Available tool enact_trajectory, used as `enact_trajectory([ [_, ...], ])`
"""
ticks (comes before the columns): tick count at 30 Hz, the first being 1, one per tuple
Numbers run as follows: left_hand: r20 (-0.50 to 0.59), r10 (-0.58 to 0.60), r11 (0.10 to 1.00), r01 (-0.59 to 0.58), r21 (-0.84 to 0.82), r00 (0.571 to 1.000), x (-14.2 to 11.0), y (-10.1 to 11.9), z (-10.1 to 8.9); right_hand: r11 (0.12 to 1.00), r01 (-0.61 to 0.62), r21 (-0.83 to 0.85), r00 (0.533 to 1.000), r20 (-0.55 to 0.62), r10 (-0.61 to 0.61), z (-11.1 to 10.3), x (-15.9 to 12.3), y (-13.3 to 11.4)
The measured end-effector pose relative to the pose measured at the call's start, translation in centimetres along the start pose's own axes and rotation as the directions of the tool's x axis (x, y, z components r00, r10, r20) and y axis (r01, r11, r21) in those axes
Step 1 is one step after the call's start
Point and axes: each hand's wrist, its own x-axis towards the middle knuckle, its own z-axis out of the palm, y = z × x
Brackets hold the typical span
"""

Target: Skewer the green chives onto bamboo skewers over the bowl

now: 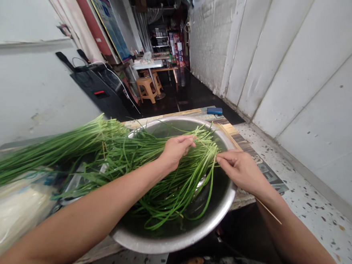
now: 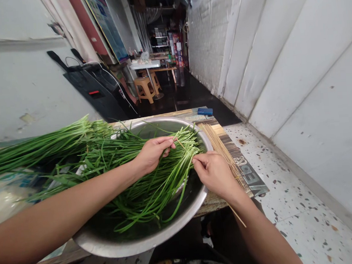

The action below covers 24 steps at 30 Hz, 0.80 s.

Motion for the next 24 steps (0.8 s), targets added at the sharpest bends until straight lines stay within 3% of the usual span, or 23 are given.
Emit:
enact_trajectory([
  [9, -0.019, 0.032, 0.999, -0.031, 0.036, 0.999, 0.1, -0.3, -0.2, 1.0, -0.006, -0.022, 1.0, 0.012, 0.006, 0.0, 0.1, -0.1],
  [15, -0.063, 0.088, 0.984, -0.077, 0.161, 0.994, 0.4, -0.9, -0.4, 0.999, -0.02, -0.034, 1.0, 0.016, 0.021, 0.0, -0.1, -0.1],
  [24, -0.037, 0.116, 0.972, -0.105, 0.208, 0.993, 0.3, -0.9, -0.4, 1.0, -0.011, -0.022, 1.0, -0.01, 0.01, 0.2, -0.1, 0.1],
])
